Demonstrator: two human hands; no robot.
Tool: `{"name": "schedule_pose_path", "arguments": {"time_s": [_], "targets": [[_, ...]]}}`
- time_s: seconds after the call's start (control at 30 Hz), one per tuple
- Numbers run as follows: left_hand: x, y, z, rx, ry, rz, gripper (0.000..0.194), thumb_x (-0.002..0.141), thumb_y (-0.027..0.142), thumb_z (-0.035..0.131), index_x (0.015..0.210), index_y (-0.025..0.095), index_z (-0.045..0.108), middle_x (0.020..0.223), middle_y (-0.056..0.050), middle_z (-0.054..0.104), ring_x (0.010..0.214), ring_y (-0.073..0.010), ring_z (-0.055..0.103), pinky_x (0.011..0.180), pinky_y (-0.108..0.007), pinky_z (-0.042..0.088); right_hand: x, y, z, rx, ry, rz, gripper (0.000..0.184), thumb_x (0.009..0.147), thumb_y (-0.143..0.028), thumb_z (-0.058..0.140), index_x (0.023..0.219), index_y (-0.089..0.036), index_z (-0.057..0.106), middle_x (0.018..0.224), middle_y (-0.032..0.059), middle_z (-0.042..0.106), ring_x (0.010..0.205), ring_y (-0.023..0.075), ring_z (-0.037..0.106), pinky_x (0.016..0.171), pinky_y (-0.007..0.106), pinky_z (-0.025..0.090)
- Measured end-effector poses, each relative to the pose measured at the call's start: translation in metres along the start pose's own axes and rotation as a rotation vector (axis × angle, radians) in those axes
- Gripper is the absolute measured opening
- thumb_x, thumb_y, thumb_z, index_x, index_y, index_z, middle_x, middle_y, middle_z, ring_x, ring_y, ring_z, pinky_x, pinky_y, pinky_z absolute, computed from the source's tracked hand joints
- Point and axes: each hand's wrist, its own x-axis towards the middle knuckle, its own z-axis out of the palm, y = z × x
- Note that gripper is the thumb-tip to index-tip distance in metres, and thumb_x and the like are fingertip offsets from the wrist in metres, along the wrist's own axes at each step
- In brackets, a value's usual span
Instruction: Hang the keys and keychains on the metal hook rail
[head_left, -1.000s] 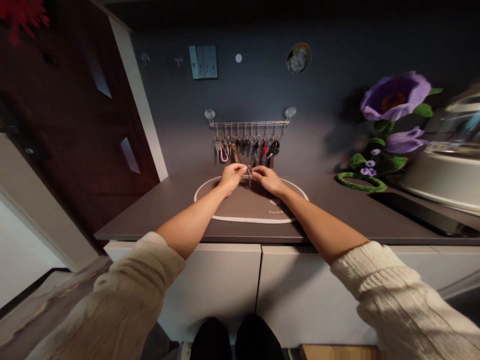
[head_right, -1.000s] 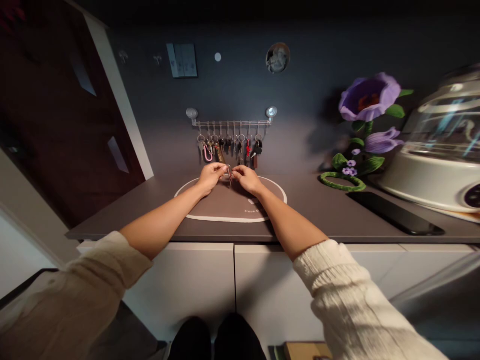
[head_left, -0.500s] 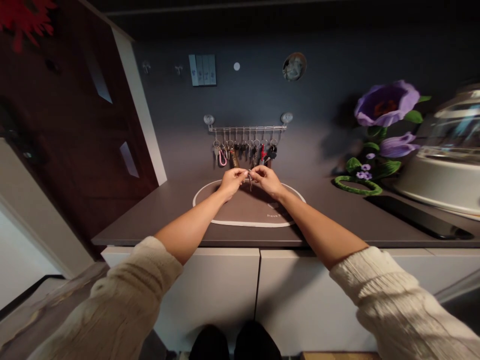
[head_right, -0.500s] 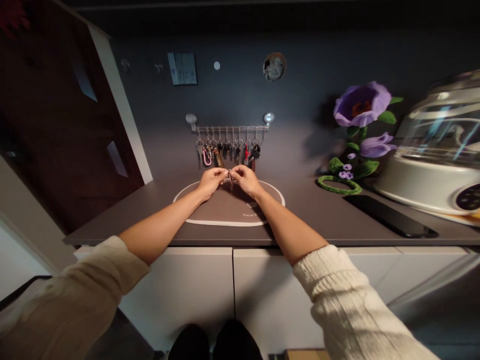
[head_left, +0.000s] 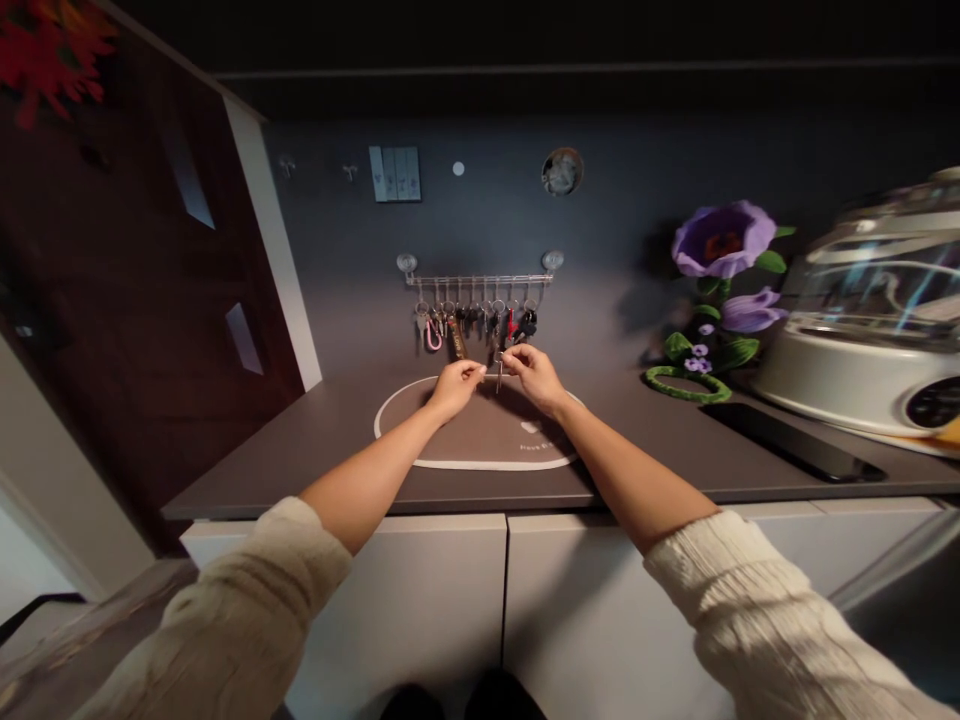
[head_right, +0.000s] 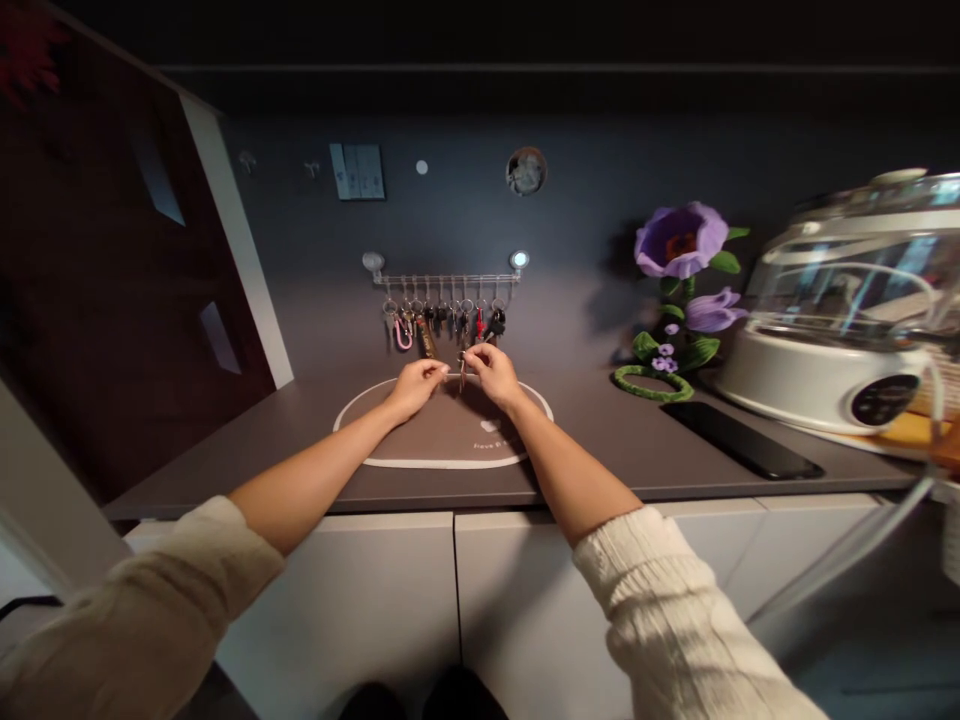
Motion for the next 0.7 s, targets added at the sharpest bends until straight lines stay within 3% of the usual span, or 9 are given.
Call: {"name": "schedule_pose_path", "arguments": {"time_s": [0.3, 0.47, 0.7], "targets": [[-0.005, 0.000, 0.003, 0.459, -0.148, 0.249, 0.025, 0.080, 0.027, 0.045, 0.076, 0.014, 0.066, 0.071, -0.004, 0.064, 0.066, -0.0138, 0.052, 0.064, -0.025, 0.039, 0.018, -0.005, -0.031, 0.113, 0.183, 0.095, 0.029, 0.065, -0.044, 0.060, 0.071, -0.018, 0.049, 0.064, -0.0023, 0.052, 0.059, 0.0097, 0.049, 0.063, 0.027, 0.045], [-0.006, -0.003, 0.006, 0.501, -0.183, 0.229, 0.026, 0.080, 0.029, 0.043, 0.079, 0.015, 0.066, 0.077, -0.006, 0.065, 0.070, -0.0154, 0.054, 0.066, -0.026, 0.039, 0.040, -0.020, -0.052, 0.103, 0.301, 0.204, 0.019, 0.070, -0.034, 0.057, 0.070, -0.017, 0.047, 0.062, -0.0032, 0.052, 0.055, 0.0078, 0.048, 0.055, 0.023, 0.043], [-0.006, -0.007, 0.008, 0.498, -0.219, 0.214, 0.027, 0.080, 0.030, 0.044, 0.074, 0.016, 0.066, 0.073, -0.005, 0.065, 0.067, -0.0152, 0.054, 0.064, -0.026, 0.038, 0.073, -0.034, -0.067, 0.071, 0.414, 0.249, 0.012, 0.076, -0.020, 0.048, 0.064, -0.018, 0.046, 0.052, -0.0029, 0.048, 0.045, 0.0081, 0.044, 0.048, 0.024, 0.041]]}}
